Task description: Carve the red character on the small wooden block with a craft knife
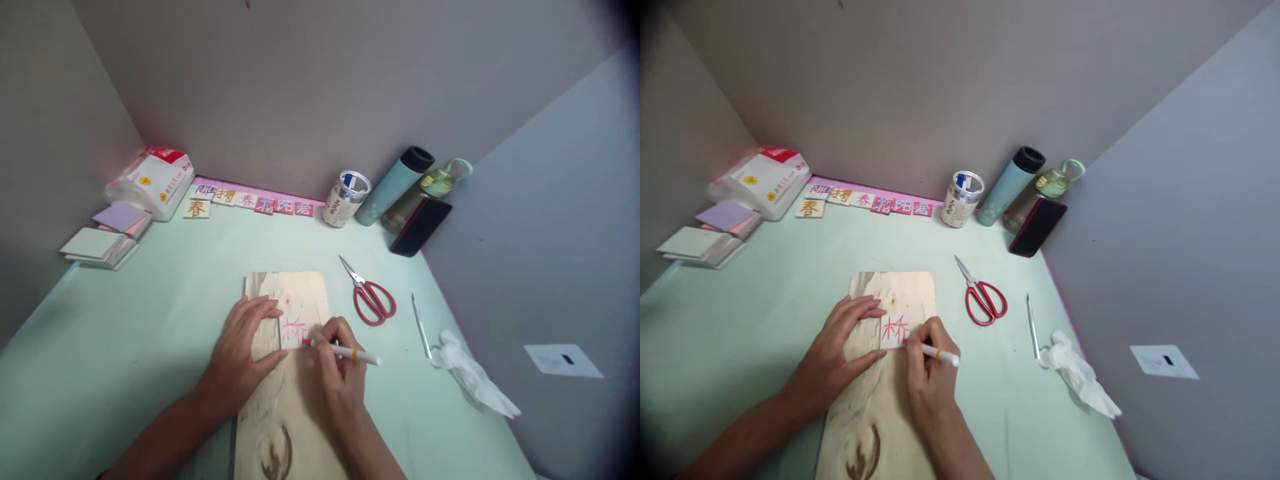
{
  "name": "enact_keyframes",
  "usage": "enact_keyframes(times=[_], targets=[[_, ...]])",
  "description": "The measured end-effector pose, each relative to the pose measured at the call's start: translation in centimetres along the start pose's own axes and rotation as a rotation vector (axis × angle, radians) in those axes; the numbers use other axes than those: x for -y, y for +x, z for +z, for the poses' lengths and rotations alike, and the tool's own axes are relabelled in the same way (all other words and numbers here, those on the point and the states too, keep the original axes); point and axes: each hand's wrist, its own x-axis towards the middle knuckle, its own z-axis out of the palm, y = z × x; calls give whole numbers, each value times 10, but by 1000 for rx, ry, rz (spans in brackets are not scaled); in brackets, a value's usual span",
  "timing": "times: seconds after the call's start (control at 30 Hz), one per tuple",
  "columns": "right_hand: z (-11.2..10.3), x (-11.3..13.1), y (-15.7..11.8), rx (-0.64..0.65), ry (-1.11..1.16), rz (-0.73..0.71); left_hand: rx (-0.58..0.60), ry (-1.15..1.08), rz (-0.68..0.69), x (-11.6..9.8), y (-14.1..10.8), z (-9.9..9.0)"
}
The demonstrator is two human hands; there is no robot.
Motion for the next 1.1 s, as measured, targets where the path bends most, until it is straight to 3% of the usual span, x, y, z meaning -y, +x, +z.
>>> enact_keyframes(times=[0.1,0.3,0.83,1.1], targets=[[-1,0,-1,14,20,-19,10,6,-6,0,0,0],[2,-1,-1,-103,20,15,10,11,-5,1,-1,0],[5,0,4,-61,-37,2,8,21,28,2,-1,0],[3,-2,1,-104,-20,-17,12,21,26,2,0,1]])
